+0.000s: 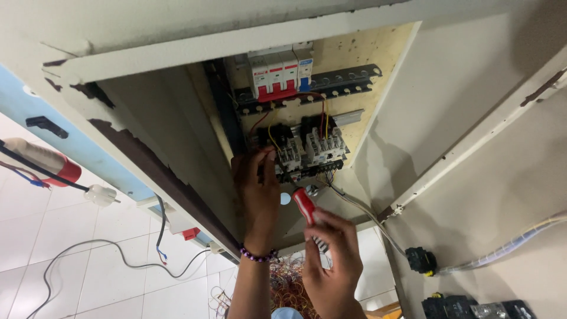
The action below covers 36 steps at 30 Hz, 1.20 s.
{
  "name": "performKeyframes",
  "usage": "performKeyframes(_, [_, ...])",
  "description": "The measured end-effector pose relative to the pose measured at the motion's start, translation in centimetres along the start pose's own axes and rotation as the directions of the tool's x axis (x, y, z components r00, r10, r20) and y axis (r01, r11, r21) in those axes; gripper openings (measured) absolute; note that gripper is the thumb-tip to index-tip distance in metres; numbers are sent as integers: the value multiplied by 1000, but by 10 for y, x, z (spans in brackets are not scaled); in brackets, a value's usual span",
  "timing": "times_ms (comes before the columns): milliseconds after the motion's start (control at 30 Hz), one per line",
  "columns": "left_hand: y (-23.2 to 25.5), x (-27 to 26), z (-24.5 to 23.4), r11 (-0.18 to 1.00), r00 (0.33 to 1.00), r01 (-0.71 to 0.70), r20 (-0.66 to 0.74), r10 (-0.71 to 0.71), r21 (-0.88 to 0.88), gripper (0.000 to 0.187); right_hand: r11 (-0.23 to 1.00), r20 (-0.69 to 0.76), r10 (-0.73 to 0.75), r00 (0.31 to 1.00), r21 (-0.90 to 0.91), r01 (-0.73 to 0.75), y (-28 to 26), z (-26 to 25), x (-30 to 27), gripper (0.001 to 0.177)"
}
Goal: Wiring and securing components inside an electrical control panel using a screwdriver.
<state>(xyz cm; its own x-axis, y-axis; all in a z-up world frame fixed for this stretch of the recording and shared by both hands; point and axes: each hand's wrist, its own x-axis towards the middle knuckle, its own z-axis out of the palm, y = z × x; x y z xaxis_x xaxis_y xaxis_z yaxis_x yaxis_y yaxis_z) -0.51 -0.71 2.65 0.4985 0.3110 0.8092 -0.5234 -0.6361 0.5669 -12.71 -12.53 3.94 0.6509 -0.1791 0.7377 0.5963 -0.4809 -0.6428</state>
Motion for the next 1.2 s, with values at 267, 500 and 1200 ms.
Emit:
performKeyframes(267, [6,0,-3,997,997,65,-32,-66,-28,9,992,-7,11,1000,-129,-12,6,-4,4,30])
performKeyframes(500, [9,4,-5,997,999,42,-1,-42,-68,11,995,-75,-95,993,30,97,17,4,-5,43])
performKeyframes(1200, [15,0,1,861,894,424,-26,-448,-281,8,905,-198,250,948,396,-156,2,8,-7,44])
